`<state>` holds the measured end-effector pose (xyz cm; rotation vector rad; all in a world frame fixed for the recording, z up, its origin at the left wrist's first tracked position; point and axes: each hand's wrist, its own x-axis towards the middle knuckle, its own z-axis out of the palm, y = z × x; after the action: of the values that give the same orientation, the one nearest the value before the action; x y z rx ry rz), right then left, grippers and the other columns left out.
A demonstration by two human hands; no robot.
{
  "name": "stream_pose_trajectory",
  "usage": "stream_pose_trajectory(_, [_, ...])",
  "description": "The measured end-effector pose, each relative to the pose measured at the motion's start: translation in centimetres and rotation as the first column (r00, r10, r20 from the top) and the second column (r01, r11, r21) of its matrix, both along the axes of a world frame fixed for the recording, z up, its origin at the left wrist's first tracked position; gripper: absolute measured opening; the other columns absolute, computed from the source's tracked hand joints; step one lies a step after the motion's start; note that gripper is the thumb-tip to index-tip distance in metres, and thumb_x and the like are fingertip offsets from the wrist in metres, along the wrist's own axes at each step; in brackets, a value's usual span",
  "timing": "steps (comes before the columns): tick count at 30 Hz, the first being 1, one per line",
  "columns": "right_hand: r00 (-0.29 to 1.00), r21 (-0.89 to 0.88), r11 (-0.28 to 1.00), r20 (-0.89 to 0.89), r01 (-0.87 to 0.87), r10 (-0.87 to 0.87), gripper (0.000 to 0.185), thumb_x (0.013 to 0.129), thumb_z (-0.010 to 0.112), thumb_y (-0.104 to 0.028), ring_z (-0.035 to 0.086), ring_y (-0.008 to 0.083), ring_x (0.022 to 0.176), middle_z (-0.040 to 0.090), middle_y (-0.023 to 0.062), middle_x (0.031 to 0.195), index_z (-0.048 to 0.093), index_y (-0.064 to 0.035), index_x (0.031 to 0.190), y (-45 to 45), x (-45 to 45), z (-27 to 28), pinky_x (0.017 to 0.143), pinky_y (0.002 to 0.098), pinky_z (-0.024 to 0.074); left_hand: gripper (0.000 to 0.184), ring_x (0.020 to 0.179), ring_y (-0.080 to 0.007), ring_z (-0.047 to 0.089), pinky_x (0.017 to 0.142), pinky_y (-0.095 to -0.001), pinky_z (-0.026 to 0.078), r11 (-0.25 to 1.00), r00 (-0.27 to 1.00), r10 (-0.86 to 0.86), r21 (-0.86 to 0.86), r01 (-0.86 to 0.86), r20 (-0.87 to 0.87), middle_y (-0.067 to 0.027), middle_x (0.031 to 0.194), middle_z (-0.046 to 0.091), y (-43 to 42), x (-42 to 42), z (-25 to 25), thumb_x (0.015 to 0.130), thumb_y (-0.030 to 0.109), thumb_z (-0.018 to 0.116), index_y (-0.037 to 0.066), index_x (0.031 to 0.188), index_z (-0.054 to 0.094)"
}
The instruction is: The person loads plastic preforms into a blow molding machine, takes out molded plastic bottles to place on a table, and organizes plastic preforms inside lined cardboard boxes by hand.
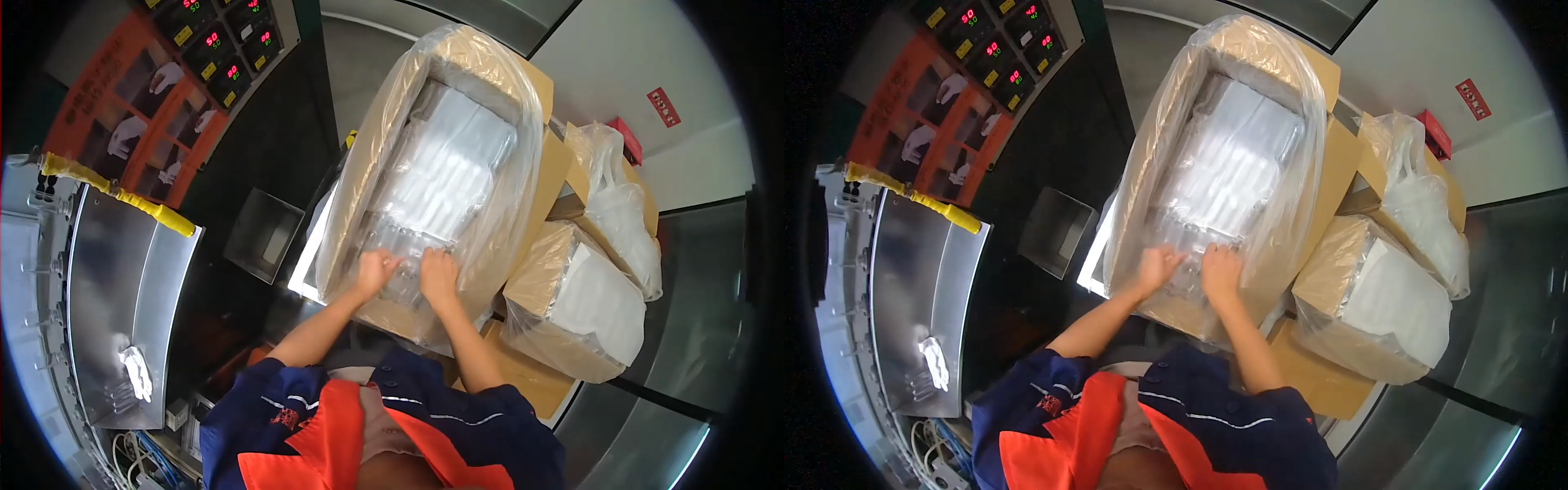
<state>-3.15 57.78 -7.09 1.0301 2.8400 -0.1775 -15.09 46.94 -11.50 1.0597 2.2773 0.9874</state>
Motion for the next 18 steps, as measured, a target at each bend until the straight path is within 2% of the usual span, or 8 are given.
stream_pose_trajectory(3, [0.936,-0.403,0.913,-0.295,0.06,-0.192,0.019,0.075,0.06,-0.01,0.058,0.0407,0.085,0.059,0.0221,0.094,0.053,0.0011,0.089,-0.9,0.0,-1.3,0.072,0.0454,0.0459,0.03,0.064,-0.031,0.061,0.06,-0.0387,0.046,0.984,0.986,0.03,0.169,-0.058,0.162,-0.0149,0.073,0.063,0.1,-1.1,2.0,0.073,0.027,0.074,0.001,0.08,0.062])
stream_pose_trajectory(6, [0.975,-0.624,0.777,-0.111,0.082,-0.192,0.028,0.074,0.061,-0.009,0.056,0.0429,0.092,0.057,0.0271,0.098,0.053,0.0045,0.097,-1.6,-0.5,-1.4,0.077,0.0454,0.0454,0.029,0.072,-0.0235,0.064,0.064,-0.0344,0.048,0.915,0.981,-0.016,0.398,-0.063,0.191,-0.0149,0.078,0.065,-0.3,-0.4,0.9,0.074,0.023,0.074,0.001,0.09,0.065])
stream_pose_trajectory(7, [0.977,-0.593,0.805,-0.16,0.021,-0.144,0.03,0.074,0.06,-0.009,0.055,0.0417,0.095,0.057,0.0264,0.101,0.053,0.0038,0.1,-1.3,-0.7,-1.4,0.08,0.0439,0.045,0.03,0.075,-0.0208,0.064,0.066,-0.033,0.048,0.881,0.985,-0.031,0.47,-0.053,0.17,-0.0152,0.08,0.065,-0.5,0.2,-0.4,0.074,0.022,0.074,0.001,0.094,0.065])
stream_pose_trajectory(9, [0.969,-0.517,0.851,-0.245,-0.093,-0.043,0.035,0.075,0.059,-0.01,0.055,0.0392,0.1,0.056,0.025,0.107,0.053,0.0024,0.107,0.1,-0.9,-1.6,0.085,0.0411,0.0443,0.029,0.072,-0.0196,0.065,0.065,-0.0316,0.049,0.959,0.984,-0.073,0.283,0.024,0.163,-0.0158,0.08,0.066,-2.0,0.8,-3.1,0.076,0.021,0.072,0.001,0.098,0.065])
stream_pose_trajectory(10, [0.945,-0.372,0.899,-0.305,-0.233,0.118,0.036,0.076,0.058,-0.01,0.053,0.0371,0.104,0.055,0.0227,0.111,0.053,0.001,0.109,0.7,-1.8,-1.0,0.088,0.041,0.0423,0.029,0.071,-0.019,0.066,0.065,-0.0309,0.05,0.981,0.982,-0.092,0.186,0.06,0.166,-0.0161,0.08,0.066,-2.5,1.2,-3.0,0.077,0.02,0.071,0.001,0.099,0.065])
stream_pose_trajectory(12, [0.83,-0.052,0.875,-0.347,-0.482,0.437,0.037,0.077,0.055,-0.011,0.05,0.0328,0.112,0.053,0.0181,0.12,0.054,-0.0019,0.114,1.6,-3.8,0.0,0.095,0.0407,0.0384,0.028,0.063,-0.0208,0.065,0.061,-0.0319,0.049,0.995,0.891,-0.058,0.094,0.018,0.45,-0.0174,0.076,0.065,-2.8,2.3,-1.4,0.079,0.017,0.069,0.001,0.101,0.065])
stream_pose_trajectory(13, [0.815,0.03,0.845,-0.248,-0.535,0.524,0.035,0.078,0.053,-0.012,0.048,0.0307,0.114,0.051,0.0155,0.122,0.055,-0.0034,0.112,1.7,-4.2,-0.3,0.097,0.0416,0.0362,0.027,0.059,-0.0216,0.064,0.059,-0.0323,0.049,0.999,0.818,-0.031,0.041,0.009,0.575,-0.018,0.074,0.065,-2.9,2.7,-0.6,0.079,0.015,0.068,0.001,0.102,0.065])
stream_pose_trajectory(18, [0.697,0.326,0.634,0.124,-0.701,0.707,0.031,0.08,0.052,-0.018,0.046,0.0261,0.114,0.047,0.0102,0.125,0.057,-0.007,0.109,1.7,-5.5,-2.3,0.098,0.0454,0.0334,0.022,0.054,-0.0221,0.062,0.053,-0.0344,0.048,0.997,0.891,-0.042,0.08,0.006,0.452,-0.0188,0.073,0.064,-3.1,3.1,-1.7,0.083,0.016,0.064,-0.001,0.097,0.065])
